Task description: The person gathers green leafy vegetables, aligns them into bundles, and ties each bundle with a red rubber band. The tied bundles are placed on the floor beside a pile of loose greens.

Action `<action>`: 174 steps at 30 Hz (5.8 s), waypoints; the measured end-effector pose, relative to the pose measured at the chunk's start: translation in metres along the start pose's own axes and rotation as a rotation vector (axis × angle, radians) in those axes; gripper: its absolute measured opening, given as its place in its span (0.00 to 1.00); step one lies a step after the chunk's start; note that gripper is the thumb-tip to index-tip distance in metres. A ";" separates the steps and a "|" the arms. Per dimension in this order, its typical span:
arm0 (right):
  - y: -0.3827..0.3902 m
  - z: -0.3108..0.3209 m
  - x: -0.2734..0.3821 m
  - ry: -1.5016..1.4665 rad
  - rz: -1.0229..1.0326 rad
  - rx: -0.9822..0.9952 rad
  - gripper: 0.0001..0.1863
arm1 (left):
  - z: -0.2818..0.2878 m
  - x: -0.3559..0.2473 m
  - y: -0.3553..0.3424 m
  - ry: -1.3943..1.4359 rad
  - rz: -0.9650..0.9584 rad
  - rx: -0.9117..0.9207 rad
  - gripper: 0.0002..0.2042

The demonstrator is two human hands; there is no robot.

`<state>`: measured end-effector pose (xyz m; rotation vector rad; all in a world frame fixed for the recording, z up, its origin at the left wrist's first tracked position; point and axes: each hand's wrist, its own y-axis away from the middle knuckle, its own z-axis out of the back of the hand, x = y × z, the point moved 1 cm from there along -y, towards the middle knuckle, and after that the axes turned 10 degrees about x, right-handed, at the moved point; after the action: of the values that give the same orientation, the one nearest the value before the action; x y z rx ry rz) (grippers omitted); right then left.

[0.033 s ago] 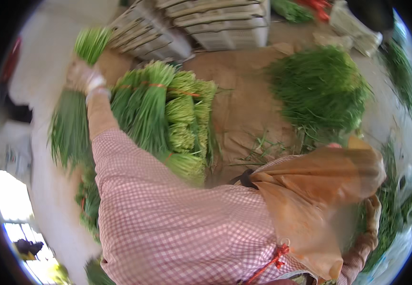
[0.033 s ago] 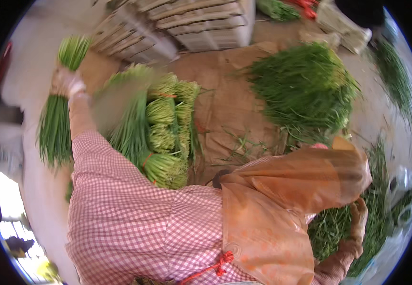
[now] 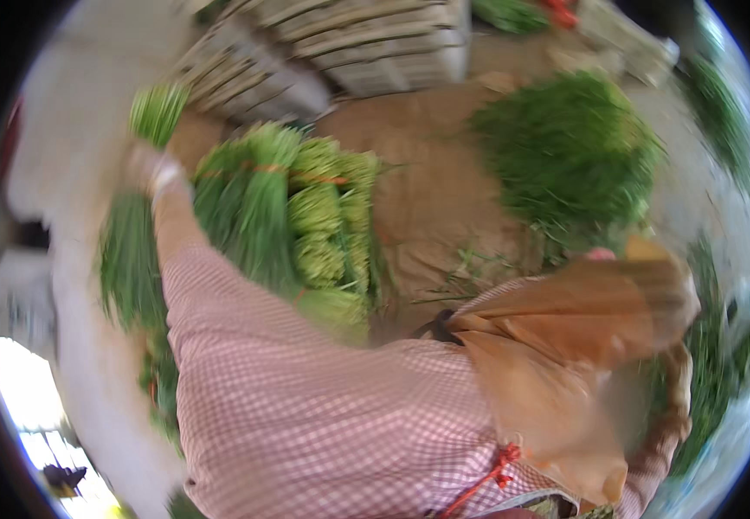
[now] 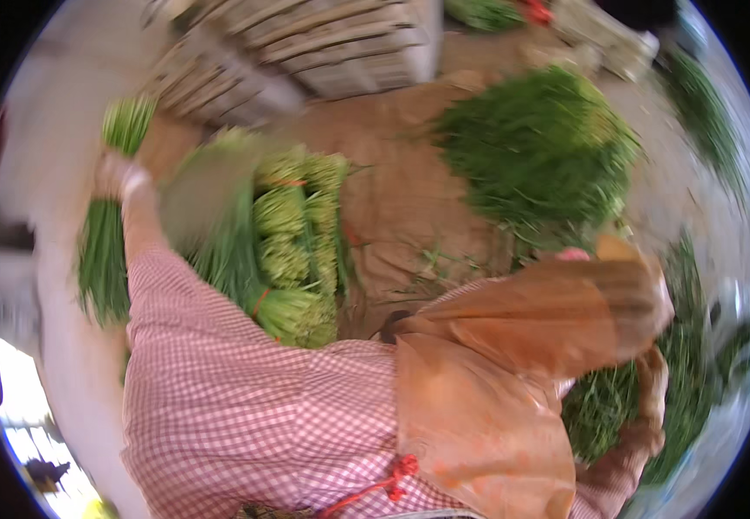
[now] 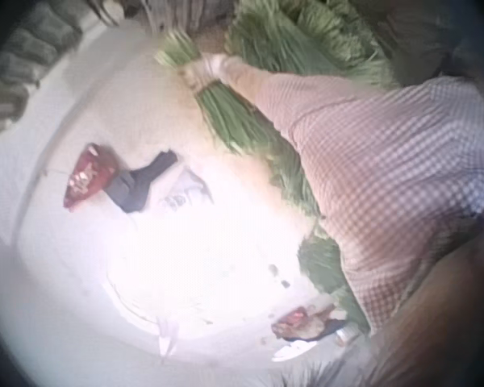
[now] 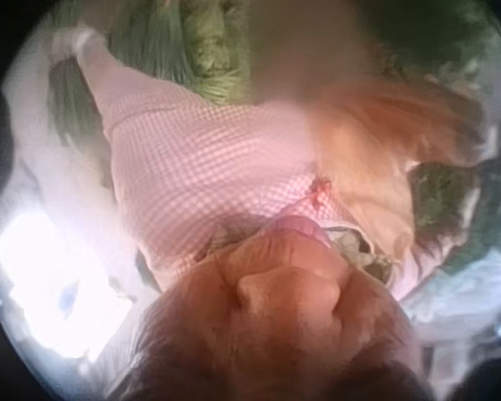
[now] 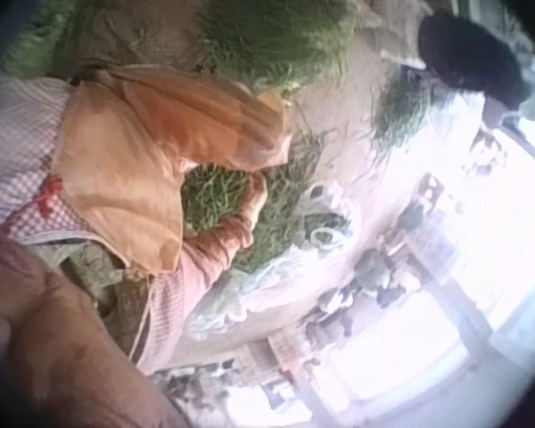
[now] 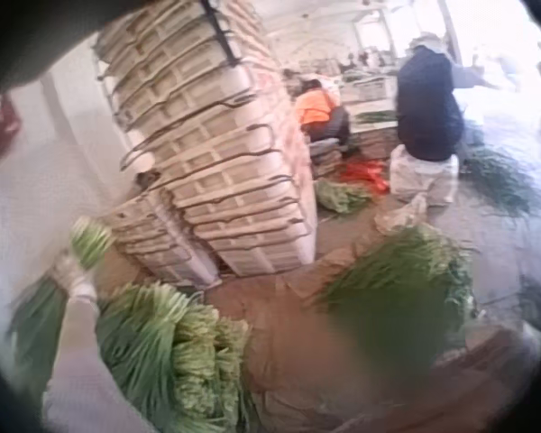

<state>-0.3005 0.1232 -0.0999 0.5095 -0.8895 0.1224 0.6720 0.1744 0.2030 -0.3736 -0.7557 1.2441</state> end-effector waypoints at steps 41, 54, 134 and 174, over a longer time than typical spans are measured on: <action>-0.297 -0.033 0.121 -0.868 0.332 -0.510 0.10 | 0.110 -0.538 0.457 1.810 -1.343 1.013 0.39; -0.412 -0.077 0.216 0.070 0.749 -0.180 0.76 | 0.107 -0.502 0.436 1.981 -1.458 1.048 0.49; 0.002 0.066 0.007 -0.949 0.772 -0.525 0.29 | 0.270 -0.574 0.705 0.943 -2.014 1.020 0.13; -0.094 0.055 -0.001 -1.190 0.147 -0.770 0.29 | 0.401 -0.458 0.774 1.879 -1.844 1.518 0.14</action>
<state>-0.3114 0.0145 -0.1074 -0.2884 -2.0094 -0.4346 -0.2128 -0.0783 -0.1478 0.4828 1.3770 -0.7810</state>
